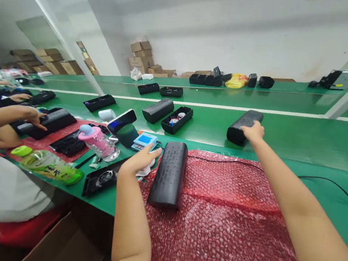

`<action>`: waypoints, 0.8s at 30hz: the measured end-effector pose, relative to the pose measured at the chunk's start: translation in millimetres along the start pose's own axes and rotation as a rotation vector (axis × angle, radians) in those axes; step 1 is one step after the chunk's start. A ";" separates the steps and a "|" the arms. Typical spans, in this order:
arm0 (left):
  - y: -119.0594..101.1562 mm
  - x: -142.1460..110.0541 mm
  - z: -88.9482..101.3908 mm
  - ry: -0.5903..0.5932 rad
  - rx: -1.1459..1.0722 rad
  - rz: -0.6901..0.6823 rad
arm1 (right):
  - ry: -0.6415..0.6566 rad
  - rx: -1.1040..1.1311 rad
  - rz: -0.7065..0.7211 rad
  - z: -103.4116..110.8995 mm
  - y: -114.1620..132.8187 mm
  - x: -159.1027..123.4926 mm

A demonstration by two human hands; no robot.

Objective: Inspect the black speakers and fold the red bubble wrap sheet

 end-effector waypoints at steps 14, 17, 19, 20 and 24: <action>10.2 -18.1 -65.1 0.217 -0.558 -0.145 | 0.902 0.197 0.457 -150.2 101.2 -284.6; -9.7 -25.6 -45.0 0.134 -0.720 -0.230 | 0.606 0.514 0.449 -107.5 128.4 -267.2; -30.5 -31.8 -35.5 0.085 -0.834 -0.301 | 0.495 0.807 0.302 -86.9 132.7 -248.1; -43.1 -35.8 -33.9 0.083 -0.890 -0.340 | 0.537 0.944 0.211 -85.4 134.2 -241.1; -107.9 -60.3 -45.0 0.248 -0.941 -0.595 | 0.901 1.330 0.075 -76.6 149.8 -230.3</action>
Point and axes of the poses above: each hand's wrist, its own x-axis towards the middle knuckle, its own z-axis out of the back of the hand, y = z × x, the point moved 10 cm from there along x, towards the middle knuckle, and after that the axes turned 2 degrees about y, right-handed, at the moved point
